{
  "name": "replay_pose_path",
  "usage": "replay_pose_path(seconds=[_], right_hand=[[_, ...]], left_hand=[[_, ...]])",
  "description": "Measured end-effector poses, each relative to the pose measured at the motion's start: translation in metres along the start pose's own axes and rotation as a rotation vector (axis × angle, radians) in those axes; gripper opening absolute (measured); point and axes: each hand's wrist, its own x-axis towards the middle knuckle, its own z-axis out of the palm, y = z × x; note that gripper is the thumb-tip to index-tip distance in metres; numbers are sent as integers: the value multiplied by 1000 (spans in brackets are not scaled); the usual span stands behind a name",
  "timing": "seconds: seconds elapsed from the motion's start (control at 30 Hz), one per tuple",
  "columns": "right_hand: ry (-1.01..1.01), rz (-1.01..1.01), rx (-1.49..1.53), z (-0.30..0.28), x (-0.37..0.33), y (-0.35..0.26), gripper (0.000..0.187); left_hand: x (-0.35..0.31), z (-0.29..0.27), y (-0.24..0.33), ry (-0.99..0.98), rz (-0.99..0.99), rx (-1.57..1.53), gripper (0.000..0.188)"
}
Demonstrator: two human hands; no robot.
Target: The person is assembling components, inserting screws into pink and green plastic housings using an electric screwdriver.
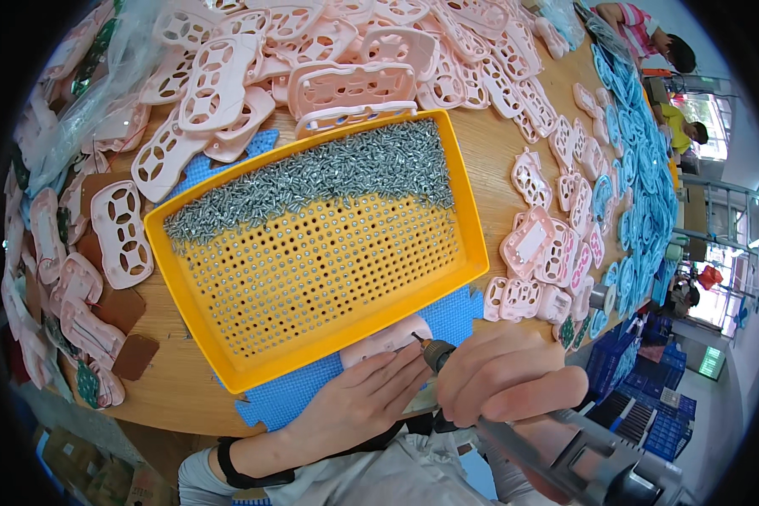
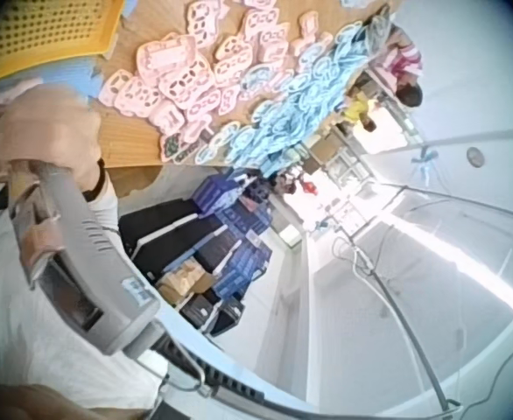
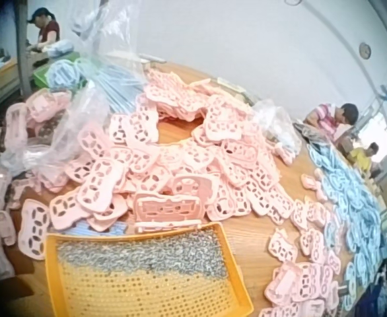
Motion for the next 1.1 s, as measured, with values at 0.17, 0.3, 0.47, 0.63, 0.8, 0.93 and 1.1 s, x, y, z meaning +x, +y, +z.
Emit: replay_pose_path(seconds=[0.17,0.3,0.47,0.63,0.8,0.93,1.1], right_hand=[[-514,48,0,-24,23,-10,18],[-99,-62,51,-1,10,-13,5],[-184,-67,-51,-24,36,-32,25],[70,-205,-229,-26,45,-1,72],[61,-127,-227,-35,42,9,81],[81,-129,-227,-35,38,16,83],[127,-112,-219,-35,36,21,84]], left_hand=[[-4,2,0,-19,10,-46,44],[0,-2,-1,-57,38,6,46],[6,-5,1,-32,40,23,45],[4,-3,-1,-34,8,55,43],[4,-2,-3,-13,47,23,45],[3,-1,-3,-17,38,1,45],[3,0,-1,13,34,-11,44]])
